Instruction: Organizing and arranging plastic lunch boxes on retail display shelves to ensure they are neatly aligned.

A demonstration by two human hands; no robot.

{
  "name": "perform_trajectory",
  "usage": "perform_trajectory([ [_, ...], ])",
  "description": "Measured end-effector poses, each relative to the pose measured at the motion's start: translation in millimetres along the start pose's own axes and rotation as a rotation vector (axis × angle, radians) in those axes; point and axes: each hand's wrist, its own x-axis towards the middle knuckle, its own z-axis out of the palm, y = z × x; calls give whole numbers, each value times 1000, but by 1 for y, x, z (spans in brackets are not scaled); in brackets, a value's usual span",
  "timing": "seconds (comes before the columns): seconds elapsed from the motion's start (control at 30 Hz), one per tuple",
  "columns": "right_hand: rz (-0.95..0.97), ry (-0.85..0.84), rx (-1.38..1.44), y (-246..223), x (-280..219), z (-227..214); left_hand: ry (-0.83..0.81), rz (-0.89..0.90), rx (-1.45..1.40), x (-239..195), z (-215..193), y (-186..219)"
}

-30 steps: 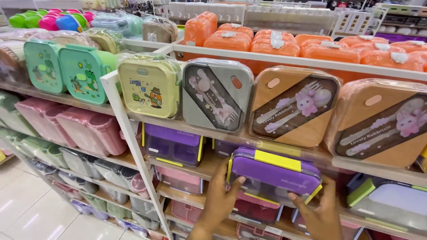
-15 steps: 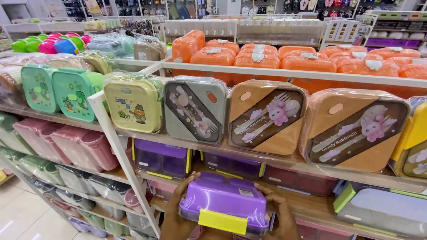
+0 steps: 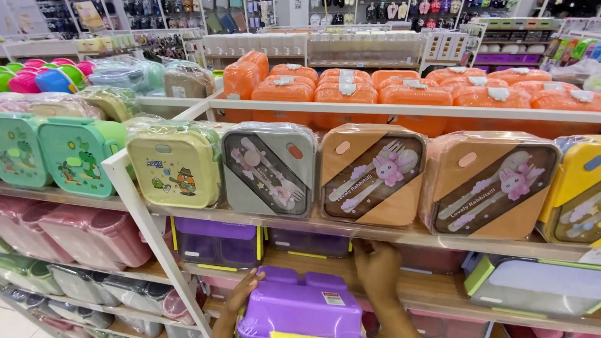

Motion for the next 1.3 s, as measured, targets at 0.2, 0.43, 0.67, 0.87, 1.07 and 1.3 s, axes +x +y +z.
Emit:
perform_trajectory([
  [0.2, 95, 19, -136, -18, -4, -3, 48, -70, -299, -16, 10, 95],
  [0.43, 280, -562, 876, -38, -11, -84, 311, 674, -142, -171, 70, 326],
  [0.67, 426, -506, 321, -37, -42, -69, 501, 426, -65, -141, 98, 323],
  [0.87, 423, -487, 132, -62, -29, -58, 603, 363, 95, -140, 100, 339],
  [1.07, 451, -438, 114, -86, -28, -54, 855, 620, 308, -134, 96, 332],
  [1.3, 362, -410, 170, -82, -36, -48, 715, 608, 184, -143, 77, 335],
])
